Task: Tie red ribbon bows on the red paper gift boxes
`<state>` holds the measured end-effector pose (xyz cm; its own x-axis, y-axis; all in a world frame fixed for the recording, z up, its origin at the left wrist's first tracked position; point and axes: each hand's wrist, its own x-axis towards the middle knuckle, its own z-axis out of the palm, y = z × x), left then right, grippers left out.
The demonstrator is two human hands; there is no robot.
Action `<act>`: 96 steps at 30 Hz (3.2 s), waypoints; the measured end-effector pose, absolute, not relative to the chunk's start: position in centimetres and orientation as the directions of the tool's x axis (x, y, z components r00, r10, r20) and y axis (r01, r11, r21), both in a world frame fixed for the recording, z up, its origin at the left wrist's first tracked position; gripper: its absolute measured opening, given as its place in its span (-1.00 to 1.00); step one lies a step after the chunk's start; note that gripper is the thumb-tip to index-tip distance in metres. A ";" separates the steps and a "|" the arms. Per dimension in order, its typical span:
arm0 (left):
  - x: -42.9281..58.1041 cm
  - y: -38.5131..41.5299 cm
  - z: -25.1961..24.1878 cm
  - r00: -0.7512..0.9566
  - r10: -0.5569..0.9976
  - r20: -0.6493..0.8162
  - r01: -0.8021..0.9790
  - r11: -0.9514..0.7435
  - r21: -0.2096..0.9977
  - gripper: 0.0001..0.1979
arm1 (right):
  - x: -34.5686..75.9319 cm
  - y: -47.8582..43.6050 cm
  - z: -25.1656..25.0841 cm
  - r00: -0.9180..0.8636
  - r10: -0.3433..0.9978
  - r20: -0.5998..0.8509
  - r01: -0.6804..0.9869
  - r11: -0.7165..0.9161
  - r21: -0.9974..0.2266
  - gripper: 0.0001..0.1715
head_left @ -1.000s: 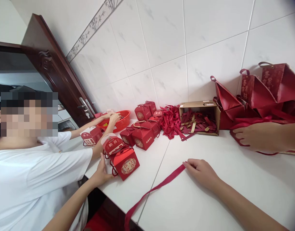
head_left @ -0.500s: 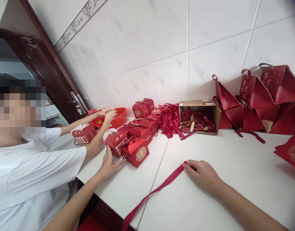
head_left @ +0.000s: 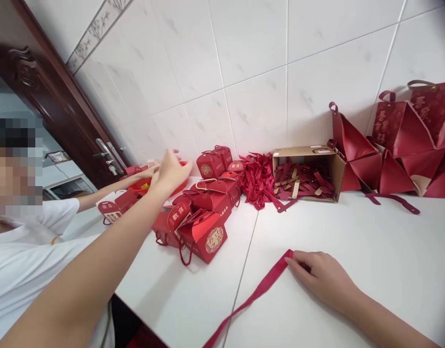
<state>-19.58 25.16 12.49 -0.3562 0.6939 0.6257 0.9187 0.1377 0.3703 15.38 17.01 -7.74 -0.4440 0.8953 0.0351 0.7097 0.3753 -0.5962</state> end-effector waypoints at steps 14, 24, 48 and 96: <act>-14.6 42.1 11.7 -0.153 0.807 0.570 0.981 0.195 -0.013 -0.54 | 14.1 17.9 -8.2 -0.433 0.894 0.118 0.673 0.408 -0.617 -0.59; -14.7 42.9 9.3 -0.184 0.881 0.435 0.897 0.332 -0.292 -0.48 | 14.2 17.4 -7.9 -0.477 0.849 0.229 0.616 0.508 -0.602 -0.63; -13.9 45.2 8.5 -0.274 0.852 0.445 0.871 0.416 -0.261 -0.39 | 14.6 17.3 -7.1 -0.519 0.839 0.161 0.603 0.494 -0.627 -0.64; -1.8 22.4 10.5 0.219 0.736 0.641 0.951 -0.307 0.027 -0.57 | 15.1 13.3 -5.3 -0.541 0.774 0.328 0.429 0.590 -0.684 -0.60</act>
